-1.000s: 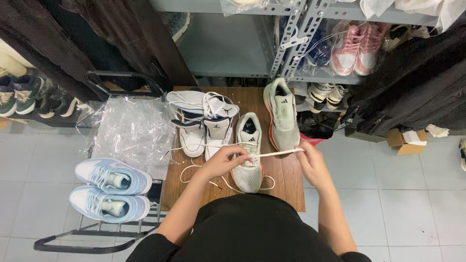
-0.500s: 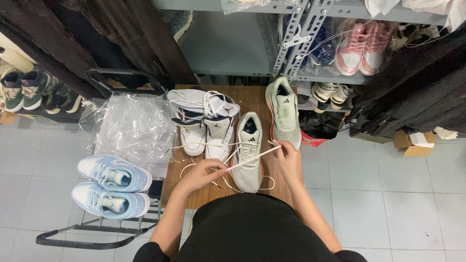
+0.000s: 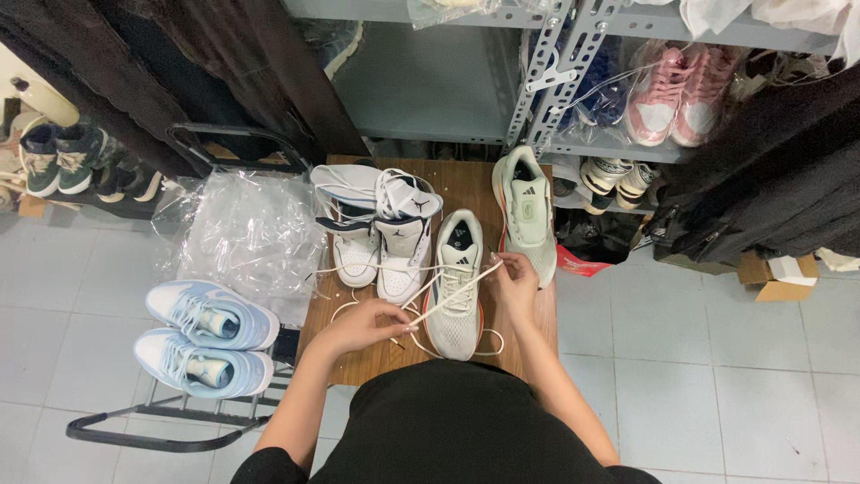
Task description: The person unlaces several shoes on a wooden surface and begins re-threading one of them with a white shoelace.
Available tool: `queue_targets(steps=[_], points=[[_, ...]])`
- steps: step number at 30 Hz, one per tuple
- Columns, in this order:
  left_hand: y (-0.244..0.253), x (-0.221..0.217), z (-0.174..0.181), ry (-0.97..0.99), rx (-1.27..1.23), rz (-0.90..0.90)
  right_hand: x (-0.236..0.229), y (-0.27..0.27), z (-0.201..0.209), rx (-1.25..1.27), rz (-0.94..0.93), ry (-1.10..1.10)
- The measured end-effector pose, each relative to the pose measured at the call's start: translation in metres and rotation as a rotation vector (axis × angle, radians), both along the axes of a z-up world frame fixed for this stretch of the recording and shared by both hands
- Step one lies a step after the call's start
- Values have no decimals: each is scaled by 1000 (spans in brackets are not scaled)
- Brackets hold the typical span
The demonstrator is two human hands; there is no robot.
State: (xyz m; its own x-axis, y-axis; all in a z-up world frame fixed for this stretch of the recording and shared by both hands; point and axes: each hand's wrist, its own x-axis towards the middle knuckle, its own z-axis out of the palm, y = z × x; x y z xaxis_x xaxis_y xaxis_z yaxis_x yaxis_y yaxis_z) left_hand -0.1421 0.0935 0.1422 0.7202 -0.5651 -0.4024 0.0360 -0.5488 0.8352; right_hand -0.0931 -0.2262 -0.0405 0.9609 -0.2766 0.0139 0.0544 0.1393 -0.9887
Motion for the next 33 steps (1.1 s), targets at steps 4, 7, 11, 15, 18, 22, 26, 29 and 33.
queue_targets(steps=[4, 7, 11, 15, 18, 22, 26, 29, 33], points=[[-1, 1, 2, 6, 60, -39, -1, 2, 4, 57, -35, 72], [0, 4, -2, -21, 70, -53, 0, 4, 11, 92, 8, 98], [-1, 12, -8, -12, 83, -76, 0, 7, 18, 139, 80, 135], [-10, 18, -8, -189, 233, -174, -1, 4, 17, 132, 92, 132], [-21, 25, -8, -211, 374, -153, -1, 0, 10, 88, 114, 117], [-53, 38, -25, -404, 279, -78, -1, -4, 0, 103, 162, 116], [-97, 54, -51, -771, 208, 67, 1, -5, -2, 103, 209, 154], [-123, 67, -67, -1010, 242, 119, 2, -6, 0, -42, 250, -33], [-136, 79, -82, -1121, 308, 45, 6, -5, 0, -49, 274, 0]])
